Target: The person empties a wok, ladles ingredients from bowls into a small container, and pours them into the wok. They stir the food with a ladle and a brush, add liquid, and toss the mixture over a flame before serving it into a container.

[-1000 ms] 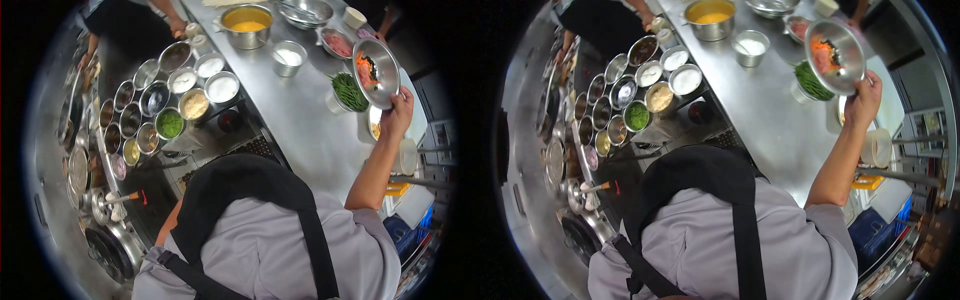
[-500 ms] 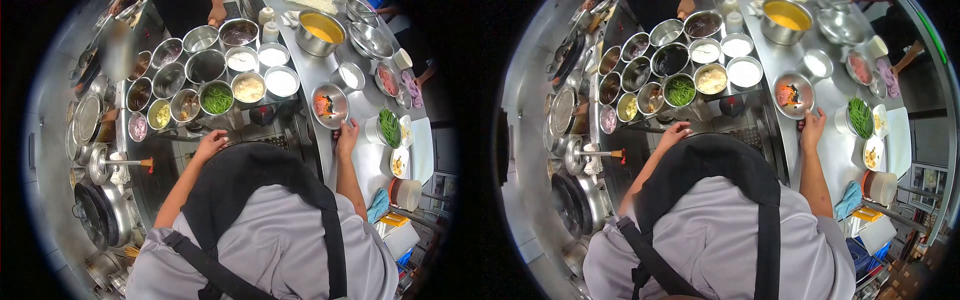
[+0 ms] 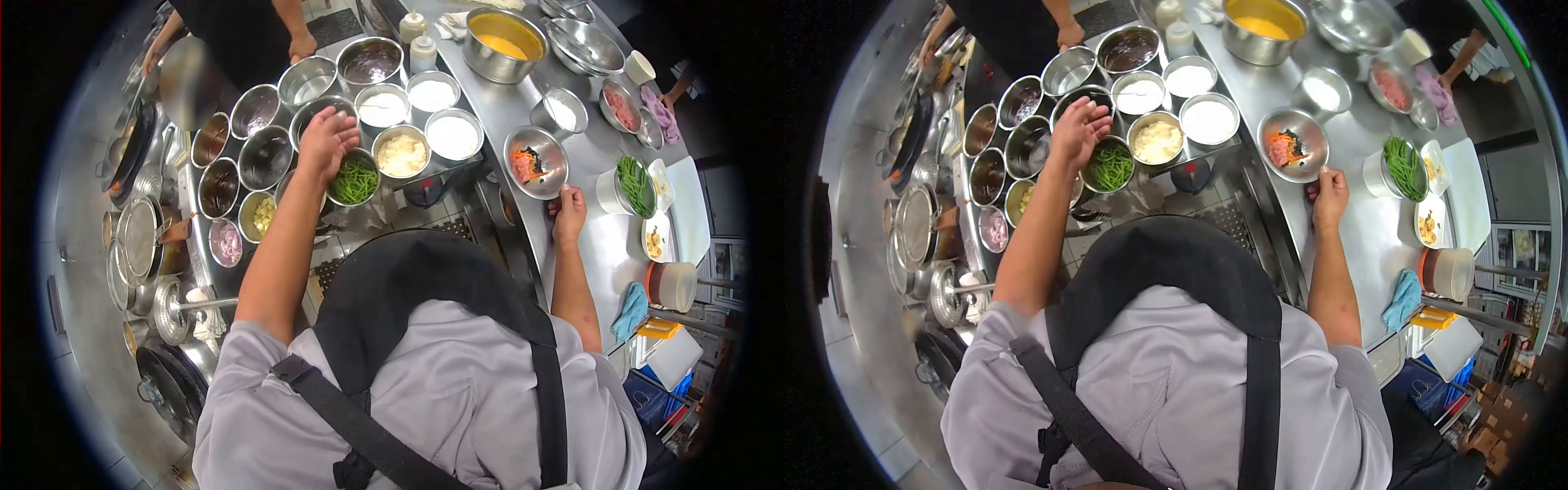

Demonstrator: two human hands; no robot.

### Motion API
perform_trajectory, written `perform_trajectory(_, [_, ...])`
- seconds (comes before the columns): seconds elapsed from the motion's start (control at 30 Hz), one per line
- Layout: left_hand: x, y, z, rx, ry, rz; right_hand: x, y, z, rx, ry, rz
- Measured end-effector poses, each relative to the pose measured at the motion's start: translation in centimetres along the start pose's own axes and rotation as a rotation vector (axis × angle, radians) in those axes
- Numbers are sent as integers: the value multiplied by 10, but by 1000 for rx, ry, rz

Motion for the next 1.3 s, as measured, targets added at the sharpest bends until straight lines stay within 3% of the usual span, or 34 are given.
perform_trajectory(0.07, [-10,23,1,-22,9,-40,1,3,-4,0,-47,25])
perform_trajectory(0.17, [-6,62,25,98,-95,-36,0,3,-7,-49,-19,41])
perform_trajectory(0.27, [-13,73,28,52,-62,-108,0,0,-2,-70,-10,72])
perform_trajectory(0.5, [-25,35,53,69,-72,-154,-2,1,-11,-115,2,111])
perform_trajectory(0.67, [-21,7,33,-8,-61,-142,-16,17,-11,-244,79,131])
perform_trajectory(0.73, [-19,-12,19,-67,-42,-165,-29,29,-2,-174,140,148])
perform_trajectory(0.87, [-4,-53,19,-93,-31,-233,-75,40,-9,-193,205,309])
perform_trajectory(1.03, [-41,-112,65,206,102,1,-174,-8,5,-410,276,566])
perform_trajectory(1.1, [-42,-127,64,189,117,-10,-204,-24,-12,-531,231,721])
perform_trajectory(1.13, [-40,-134,63,185,146,7,-223,-36,-2,-472,231,800])
perform_trajectory(1.3, [15,-174,59,151,22,-212,-286,-101,8,-405,109,1131])
Point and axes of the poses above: each hand's wrist, its own y-axis towards the middle knuckle, its own x-axis out of the back of the hand, z = x × y, the point moved 8 cm from there along y, towards the middle knuckle, and after that the axes turned 4 degrees about y, right-handed, at the moved point
